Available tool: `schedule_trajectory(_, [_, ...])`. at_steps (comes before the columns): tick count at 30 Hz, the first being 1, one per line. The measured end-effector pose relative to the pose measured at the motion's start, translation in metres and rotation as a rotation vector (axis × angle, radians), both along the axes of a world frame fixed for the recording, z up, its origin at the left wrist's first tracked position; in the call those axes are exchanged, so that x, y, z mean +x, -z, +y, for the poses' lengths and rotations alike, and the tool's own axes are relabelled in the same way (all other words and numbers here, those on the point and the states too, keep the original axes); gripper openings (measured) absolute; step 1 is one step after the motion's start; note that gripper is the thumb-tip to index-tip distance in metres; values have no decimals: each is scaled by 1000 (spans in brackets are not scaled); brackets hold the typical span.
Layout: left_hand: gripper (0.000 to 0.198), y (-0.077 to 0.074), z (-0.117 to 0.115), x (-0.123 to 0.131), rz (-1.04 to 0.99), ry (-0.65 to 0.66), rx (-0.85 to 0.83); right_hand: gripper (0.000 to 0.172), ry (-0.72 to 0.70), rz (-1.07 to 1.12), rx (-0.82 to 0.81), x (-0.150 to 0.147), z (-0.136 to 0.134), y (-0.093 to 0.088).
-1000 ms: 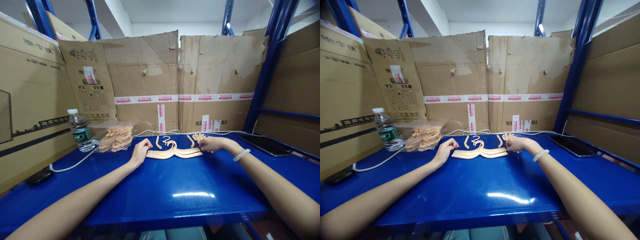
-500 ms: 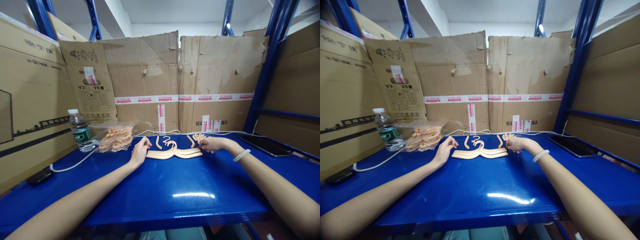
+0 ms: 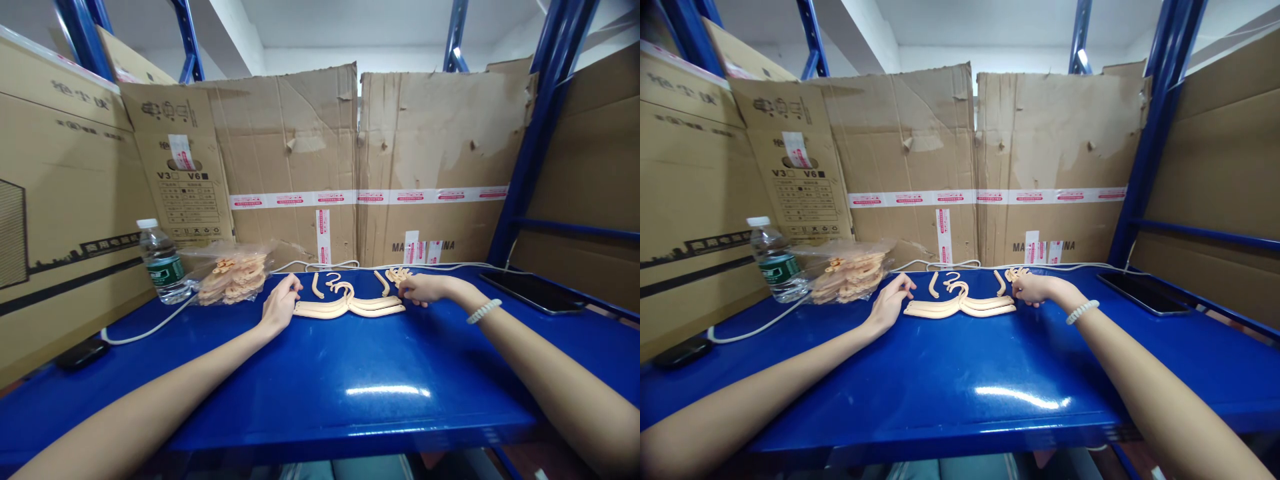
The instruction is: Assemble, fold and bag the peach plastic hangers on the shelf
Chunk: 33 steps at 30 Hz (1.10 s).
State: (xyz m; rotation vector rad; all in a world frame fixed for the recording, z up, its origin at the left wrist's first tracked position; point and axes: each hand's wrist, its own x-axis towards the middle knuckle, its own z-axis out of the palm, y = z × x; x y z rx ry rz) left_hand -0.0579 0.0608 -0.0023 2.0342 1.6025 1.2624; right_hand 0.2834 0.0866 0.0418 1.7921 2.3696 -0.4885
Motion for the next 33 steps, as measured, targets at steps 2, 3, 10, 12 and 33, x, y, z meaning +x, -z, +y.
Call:
schedule_trajectory(2, [7, 0, 0, 0, 6, -1, -3, 30, -3, 4, 0, 1, 1, 1])
schedule_trajectory(3, [7, 0, 0, 0, 8, -2, -3, 30, -5, 5, 1, 1, 1, 1])
schedule_trajectory(10, [6, 4, 5, -1, 3, 17, -11, 28, -10, 4, 14, 1, 0, 1])
schedule_trajectory(12, [6, 6, 6, -1, -7, 30, 1, 27, -13, 0, 20, 0, 0, 1])
schedule_trajectory(33, [13, -33, 53, 18, 168, 242, 100, 28, -424, -69, 503, -135, 54, -33])
